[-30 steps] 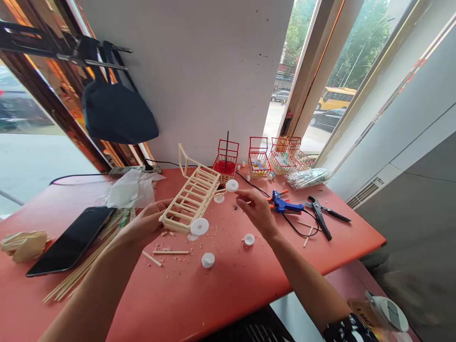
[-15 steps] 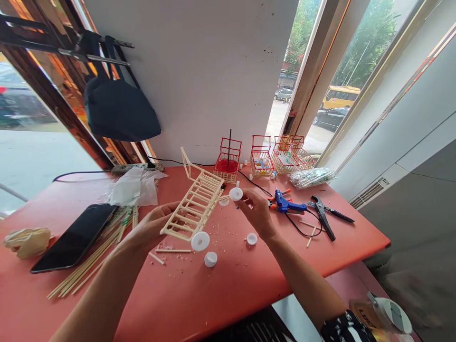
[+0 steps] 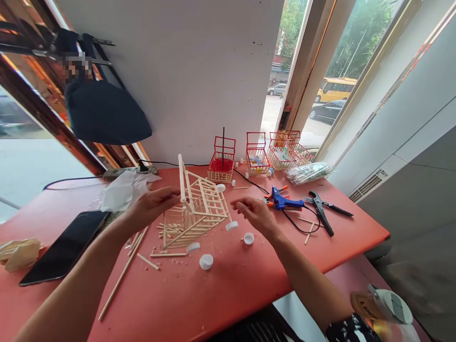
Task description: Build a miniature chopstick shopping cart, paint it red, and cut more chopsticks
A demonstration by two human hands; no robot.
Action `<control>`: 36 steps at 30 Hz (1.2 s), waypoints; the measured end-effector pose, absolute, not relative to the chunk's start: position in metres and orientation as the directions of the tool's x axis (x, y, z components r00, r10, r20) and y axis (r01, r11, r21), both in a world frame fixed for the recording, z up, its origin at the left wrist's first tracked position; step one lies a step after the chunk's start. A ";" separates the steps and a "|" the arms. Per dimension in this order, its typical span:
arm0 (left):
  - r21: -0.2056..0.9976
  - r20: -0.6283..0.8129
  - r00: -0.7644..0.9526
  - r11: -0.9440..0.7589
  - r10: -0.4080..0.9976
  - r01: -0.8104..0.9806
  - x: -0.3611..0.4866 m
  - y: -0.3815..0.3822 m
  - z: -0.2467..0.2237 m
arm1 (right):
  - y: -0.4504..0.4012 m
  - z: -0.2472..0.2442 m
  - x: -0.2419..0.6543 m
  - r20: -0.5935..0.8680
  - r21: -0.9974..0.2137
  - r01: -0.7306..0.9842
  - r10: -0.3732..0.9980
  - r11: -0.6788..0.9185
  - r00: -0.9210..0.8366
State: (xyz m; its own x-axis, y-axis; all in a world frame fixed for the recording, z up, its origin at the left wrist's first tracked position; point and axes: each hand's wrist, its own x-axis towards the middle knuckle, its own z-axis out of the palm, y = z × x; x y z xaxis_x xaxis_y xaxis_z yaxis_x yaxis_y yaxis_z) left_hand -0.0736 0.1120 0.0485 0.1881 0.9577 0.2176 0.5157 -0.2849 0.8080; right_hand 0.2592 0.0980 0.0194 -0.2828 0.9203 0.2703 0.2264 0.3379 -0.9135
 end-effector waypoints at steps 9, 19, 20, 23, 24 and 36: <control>0.731 0.143 0.334 -0.327 0.932 0.598 -0.065 0.143 0.060 | 0.106 -0.001 0.263 0.232 -0.926 0.243 0.942 0.291 -0.244; 0.738 -0.022 0.492 -0.318 0.870 0.595 -0.049 0.178 0.050 | 0.107 0.001 0.266 0.198 -0.930 0.280 0.966 0.239 -0.169; 0.735 -0.029 0.503 -0.323 0.864 0.597 -0.048 0.181 0.051 | 0.107 -0.001 0.266 0.204 -0.924 0.293 0.965 0.246 -0.165; 0.710 -0.011 0.550 -0.381 0.835 0.593 -0.046 0.190 0.054 | 0.107 -0.005 0.264 0.229 -0.902 0.338 0.961 0.270 -0.155; 0.695 0.000 0.573 -0.411 0.820 0.589 -0.046 0.192 0.054 | 0.106 -0.006 0.264 0.231 -0.896 0.351 0.960 0.272 -0.155; 0.610 0.054 0.652 -0.542 0.756 0.578 -0.035 0.202 0.049 | 0.104 -0.002 0.266 0.256 -0.840 0.453 0.955 0.298 -0.152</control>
